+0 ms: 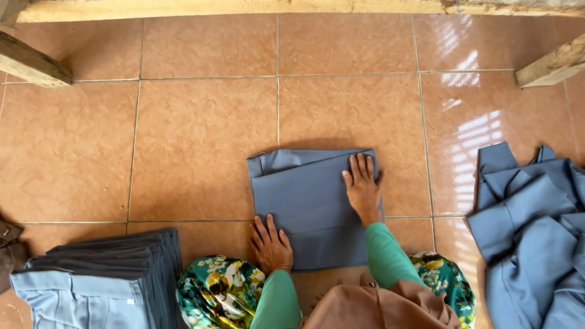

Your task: The person folds gray trousers by hand on a tiled floor, aligning legs and creasing folds, then stacks the folded trousers into a neat pile. The person repeats this process for several trousers, maintaining consistent alignment and stacking.

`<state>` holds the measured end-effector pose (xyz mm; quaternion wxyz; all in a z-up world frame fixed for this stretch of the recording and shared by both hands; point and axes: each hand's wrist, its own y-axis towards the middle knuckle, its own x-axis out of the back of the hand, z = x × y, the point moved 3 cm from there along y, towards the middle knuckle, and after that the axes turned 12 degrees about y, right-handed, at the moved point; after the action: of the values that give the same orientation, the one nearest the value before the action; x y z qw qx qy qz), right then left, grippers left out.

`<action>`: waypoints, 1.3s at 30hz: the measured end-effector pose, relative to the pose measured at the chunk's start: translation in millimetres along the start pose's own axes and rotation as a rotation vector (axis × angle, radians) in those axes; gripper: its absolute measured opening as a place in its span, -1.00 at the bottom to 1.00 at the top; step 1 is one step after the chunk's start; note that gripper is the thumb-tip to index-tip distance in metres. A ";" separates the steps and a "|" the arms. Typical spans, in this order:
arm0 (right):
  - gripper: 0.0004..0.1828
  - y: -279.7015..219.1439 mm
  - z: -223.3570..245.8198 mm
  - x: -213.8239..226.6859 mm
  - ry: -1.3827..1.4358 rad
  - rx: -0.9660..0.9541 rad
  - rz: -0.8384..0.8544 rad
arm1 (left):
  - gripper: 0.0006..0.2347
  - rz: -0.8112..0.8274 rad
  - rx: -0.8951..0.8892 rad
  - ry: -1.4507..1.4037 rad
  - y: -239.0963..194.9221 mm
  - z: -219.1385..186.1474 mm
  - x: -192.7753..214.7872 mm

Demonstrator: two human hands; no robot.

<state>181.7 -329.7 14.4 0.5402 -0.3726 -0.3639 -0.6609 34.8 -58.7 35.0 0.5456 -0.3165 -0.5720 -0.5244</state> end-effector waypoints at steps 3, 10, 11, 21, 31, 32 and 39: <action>-0.38 9.3 4.8 -4.6 -0.084 0.120 -0.199 | -0.54 -0.002 0.004 0.004 2.4 0.3 3.6; -0.36 -26.4 87.5 15.4 -0.052 0.651 0.006 | -0.54 0.035 0.005 0.054 3.8 -0.7 -0.3; -0.41 -19.7 72.5 17.3 -0.124 0.587 -0.038 | -0.54 0.041 0.007 0.050 4.5 -0.8 -0.8; -0.41 -19.7 -7.0 13.6 -0.086 0.259 -0.054 | -0.54 -0.061 0.029 0.033 5.2 0.0 5.6; -0.27 -224.6 10.1 42.8 -0.282 0.310 0.095 | -0.54 -0.020 0.069 0.130 1.6 5.1 -3.3; -0.25 -219.2 5.7 45.1 -0.228 0.260 0.204 | -0.52 0.084 0.067 0.059 5.4 6.7 -8.9; 0.15 -206.6 -8.9 62.9 -0.155 0.219 0.548 | 0.09 0.611 0.516 -0.680 -1.8 31.9 -91.4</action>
<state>-31.6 -334.2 49.8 0.7059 -0.4460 -0.3591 -0.4169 42.5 -9.7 -48.2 0.5172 -0.4765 -0.7091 -0.0509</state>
